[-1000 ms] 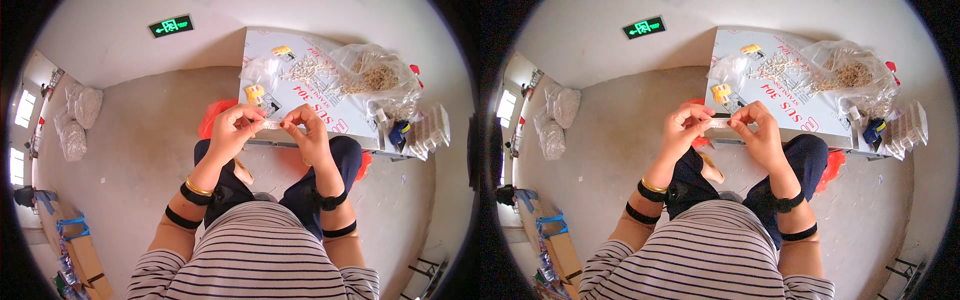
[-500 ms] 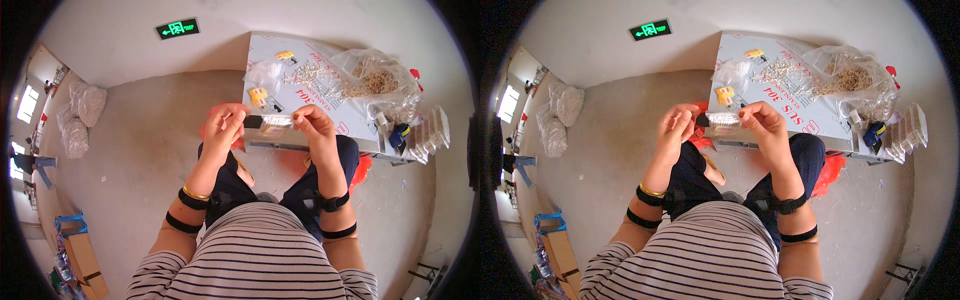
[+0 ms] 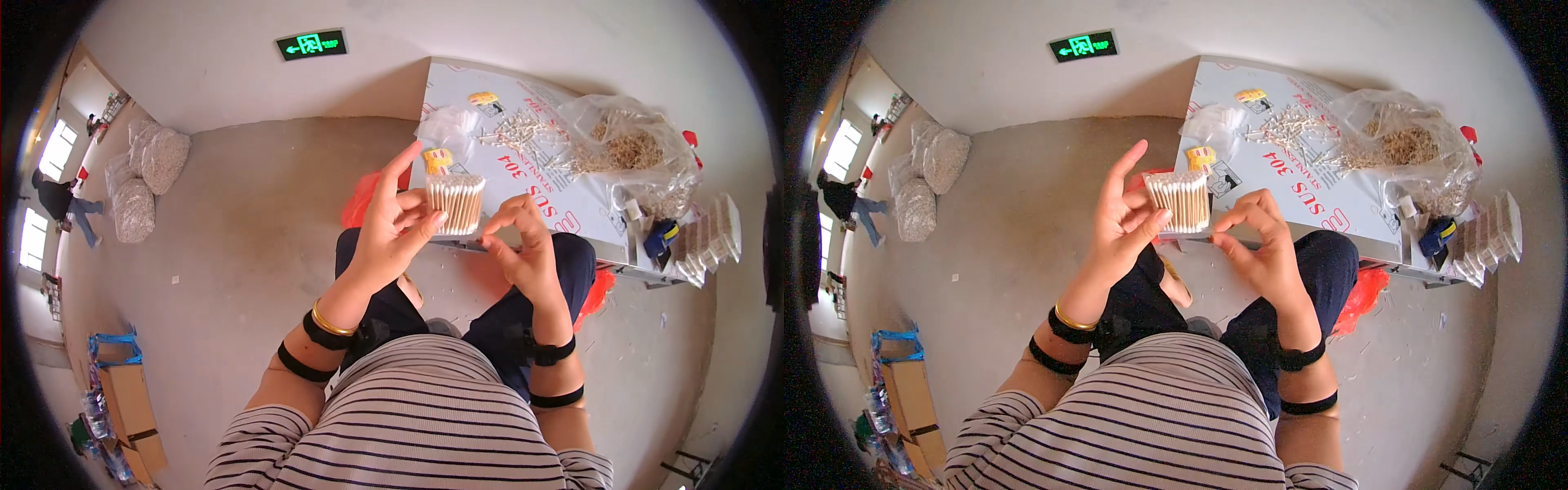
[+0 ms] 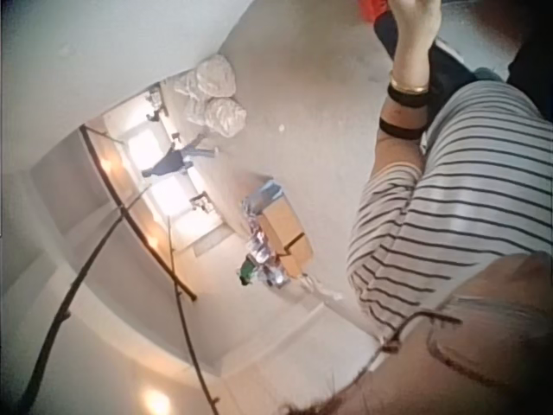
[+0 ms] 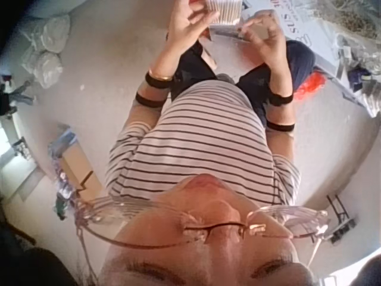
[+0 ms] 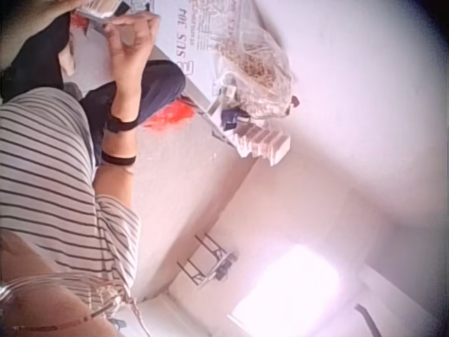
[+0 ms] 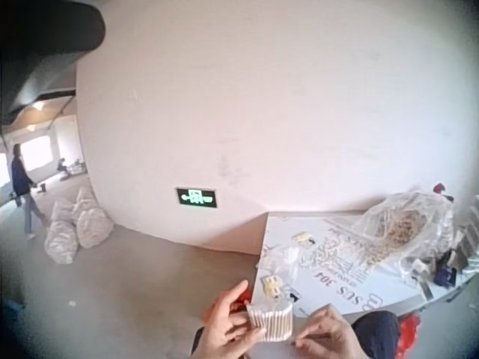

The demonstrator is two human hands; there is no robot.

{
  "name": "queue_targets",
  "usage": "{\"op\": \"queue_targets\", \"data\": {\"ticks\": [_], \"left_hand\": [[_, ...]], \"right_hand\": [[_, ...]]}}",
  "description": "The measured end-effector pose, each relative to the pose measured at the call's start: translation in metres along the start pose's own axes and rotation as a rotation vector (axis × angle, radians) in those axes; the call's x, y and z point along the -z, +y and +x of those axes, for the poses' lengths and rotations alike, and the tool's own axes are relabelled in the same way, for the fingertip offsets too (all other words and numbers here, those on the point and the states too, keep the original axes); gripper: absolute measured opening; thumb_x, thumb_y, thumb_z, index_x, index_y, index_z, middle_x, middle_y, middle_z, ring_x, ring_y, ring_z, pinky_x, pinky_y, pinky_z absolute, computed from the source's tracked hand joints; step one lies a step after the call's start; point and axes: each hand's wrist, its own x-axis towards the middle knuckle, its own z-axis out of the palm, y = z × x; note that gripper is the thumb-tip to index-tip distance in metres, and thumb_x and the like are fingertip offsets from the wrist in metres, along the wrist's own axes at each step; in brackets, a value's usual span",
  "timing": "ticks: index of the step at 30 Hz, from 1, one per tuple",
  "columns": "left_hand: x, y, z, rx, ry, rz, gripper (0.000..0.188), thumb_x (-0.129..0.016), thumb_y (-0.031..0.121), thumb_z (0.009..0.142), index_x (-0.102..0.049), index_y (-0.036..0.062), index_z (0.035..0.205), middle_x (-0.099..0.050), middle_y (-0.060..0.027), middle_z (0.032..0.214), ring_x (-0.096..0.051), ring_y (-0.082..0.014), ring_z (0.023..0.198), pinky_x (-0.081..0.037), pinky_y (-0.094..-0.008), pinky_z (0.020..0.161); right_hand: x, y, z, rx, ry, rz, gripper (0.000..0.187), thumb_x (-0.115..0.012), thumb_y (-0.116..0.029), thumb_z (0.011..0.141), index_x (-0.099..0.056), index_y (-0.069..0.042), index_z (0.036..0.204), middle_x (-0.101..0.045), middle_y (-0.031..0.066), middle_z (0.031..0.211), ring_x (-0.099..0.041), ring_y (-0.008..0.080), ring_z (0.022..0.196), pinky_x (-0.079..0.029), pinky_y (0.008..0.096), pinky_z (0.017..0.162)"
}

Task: Packaging cotton swabs into small plastic bags at a workstation.

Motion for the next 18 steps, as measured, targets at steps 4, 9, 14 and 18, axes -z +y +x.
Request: {"op": "queue_targets", "data": {"ticks": [4,9,14,18], "left_hand": [[0.0018,0.0013,0.0015,0.04,0.012,-0.033,0.08,-0.068,0.004,0.097,-0.02,0.0066,0.16,-0.071,-0.0175,0.114,-0.067,-0.0163,0.106,-0.052,-0.0313,0.096],[-0.0036,0.0044,0.0024,0.035,0.027,-0.052,0.078,-0.067,0.004,0.097,-0.021,0.006,0.16,-0.07,-0.0176,0.116,-0.067,-0.0164,0.106,-0.053,-0.0313,0.094],[-0.0016,0.0054,0.0029,-0.037,-0.037,0.083,0.079,-0.066,0.002,0.097,-0.019,0.0038,0.16,-0.069,-0.0181,0.122,-0.066,-0.0181,0.112,-0.051,-0.0314,0.098],[-0.0043,0.0067,0.0043,-0.094,-0.066,0.131,0.079,-0.064,0.0,0.097,-0.017,0.0036,0.16,-0.068,-0.022,0.125,-0.066,-0.0221,0.117,-0.05,-0.0336,0.103]], "right_hand": [[-0.0003,0.0089,0.0001,-0.073,0.093,0.136,0.016,-0.08,-0.003,0.084,-0.067,-0.003,0.093,-0.059,0.0027,0.094,-0.056,0.0169,0.093,-0.045,0.0289,0.088],[-0.0017,0.0126,-0.0028,-0.152,0.074,0.288,0.012,-0.077,-0.005,0.089,-0.067,-0.003,0.094,-0.061,0.0012,0.095,-0.056,0.0134,0.093,-0.045,0.0279,0.09],[-0.0028,0.0104,-0.0009,-0.169,0.049,0.298,0.01,-0.076,-0.006,0.09,-0.067,-0.003,0.095,-0.062,0.0007,0.094,-0.056,0.0123,0.093,-0.045,0.0273,0.09],[-0.0037,0.0103,0.0011,-0.164,0.047,0.295,0.011,-0.076,-0.005,0.089,-0.067,-0.003,0.095,-0.062,0.0008,0.094,-0.057,0.012,0.093,-0.045,0.0271,0.089]]}}
